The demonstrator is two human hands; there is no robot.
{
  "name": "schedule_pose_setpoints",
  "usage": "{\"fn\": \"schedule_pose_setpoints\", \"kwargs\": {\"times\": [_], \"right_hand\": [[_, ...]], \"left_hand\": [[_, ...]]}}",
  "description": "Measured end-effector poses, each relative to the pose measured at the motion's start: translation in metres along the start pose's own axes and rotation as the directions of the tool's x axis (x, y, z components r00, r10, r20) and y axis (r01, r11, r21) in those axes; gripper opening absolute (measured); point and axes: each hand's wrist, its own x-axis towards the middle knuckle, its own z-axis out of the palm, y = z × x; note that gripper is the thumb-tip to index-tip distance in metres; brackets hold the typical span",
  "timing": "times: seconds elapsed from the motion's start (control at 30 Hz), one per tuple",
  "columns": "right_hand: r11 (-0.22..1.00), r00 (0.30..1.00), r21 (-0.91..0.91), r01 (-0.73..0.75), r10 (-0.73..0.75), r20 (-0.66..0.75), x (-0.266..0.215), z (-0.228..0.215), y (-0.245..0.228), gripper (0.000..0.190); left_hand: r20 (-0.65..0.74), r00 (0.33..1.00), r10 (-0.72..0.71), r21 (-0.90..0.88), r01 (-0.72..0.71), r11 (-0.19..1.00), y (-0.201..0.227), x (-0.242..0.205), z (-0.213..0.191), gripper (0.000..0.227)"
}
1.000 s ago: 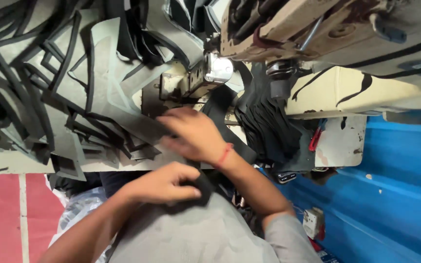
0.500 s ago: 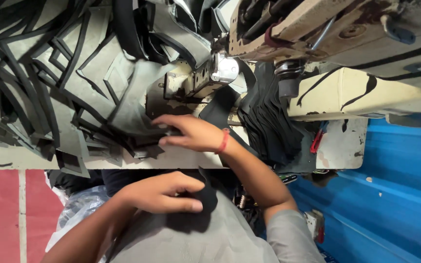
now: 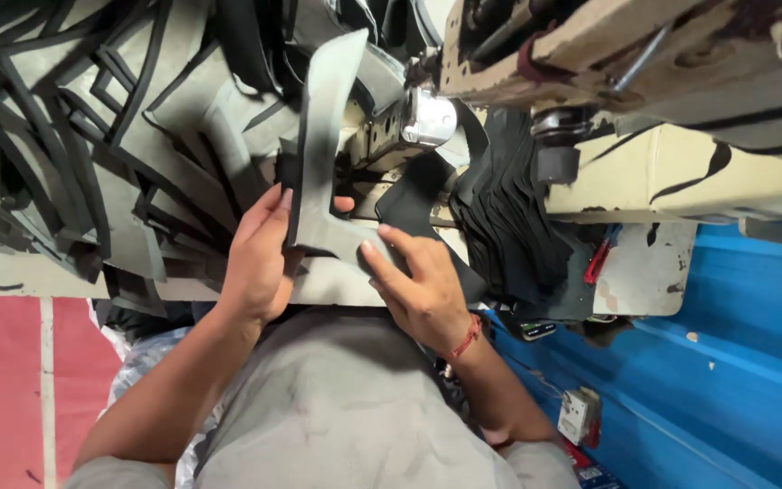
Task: Stitching together components of a shoe upper using an industrial sewing machine.
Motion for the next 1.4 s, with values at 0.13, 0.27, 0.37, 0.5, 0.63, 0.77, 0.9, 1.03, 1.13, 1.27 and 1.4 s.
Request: {"fn": "schedule_pose_setpoints", "kwargs": {"times": [0.13, 0.27, 0.37, 0.5, 0.63, 0.77, 0.9, 1.03, 1.13, 1.27, 1.4], "right_hand": [[0.997, 1.0, -0.076, -0.014, 0.013, -0.013, 0.001, -0.001, 0.002, 0.051], [0.997, 0.999, -0.068, -0.046, 0.044, -0.031, 0.012, 0.003, -0.012, 0.053], [0.986, 0.987, 0.132, -0.102, 0.117, -0.107, 0.029, 0.004, -0.013, 0.057], [0.87, 0.981, 0.458, -0.185, 0.19, 0.035, 0.024, 0.021, 0.019, 0.02], [0.786, 0.94, 0.516, -0.341, 0.296, 0.172, 0.023, 0.015, 0.021, 0.029], [0.773, 0.909, 0.526, -0.354, 0.151, 0.389, 0.01, 0.002, 0.017, 0.014], [0.63, 0.894, 0.646, -0.431, 0.203, 0.399, -0.004, -0.019, 0.023, 0.017], [0.632, 0.917, 0.677, -0.377, 0.15, 0.371, -0.024, -0.013, 0.042, 0.017], [0.492, 0.849, 0.704, -0.513, 0.165, 0.502, -0.031, -0.004, 0.049, 0.018], [0.185, 0.765, 0.743, -0.643, 0.212, 0.609, -0.034, 0.005, 0.048, 0.017], [0.048, 0.751, 0.769, -0.638, 0.262, 0.606, -0.028, 0.009, 0.042, 0.016]], "left_hand": [[0.008, 0.998, 0.055, -0.029, -0.055, 0.998, 0.005, -0.008, 0.009, 0.039], [0.014, 0.986, 0.169, 0.151, -0.169, 0.974, -0.002, -0.016, -0.002, 0.027], [0.053, 0.975, 0.215, 0.2, -0.221, 0.955, -0.005, -0.019, 0.003, 0.027], [0.066, 0.91, 0.408, 0.294, -0.409, 0.864, -0.004, -0.019, 0.023, 0.049], [0.038, 0.92, 0.39, 0.455, -0.364, 0.813, 0.008, -0.009, 0.004, 0.064], [0.157, 0.949, 0.275, 0.261, -0.308, 0.915, 0.026, 0.012, 0.013, 0.022], [0.276, 0.906, 0.321, 0.247, -0.389, 0.887, 0.025, 0.03, 0.038, 0.016], [0.395, 0.886, 0.243, 0.24, -0.355, 0.904, 0.013, 0.044, 0.058, 0.015], [0.419, 0.883, 0.212, 0.34, -0.369, 0.865, 0.013, 0.054, 0.073, 0.015], [0.327, 0.922, 0.205, 0.479, -0.349, 0.806, 0.021, 0.064, 0.078, 0.025], [0.319, 0.907, 0.274, 0.575, -0.415, 0.705, 0.025, 0.07, 0.076, 0.021]]}}
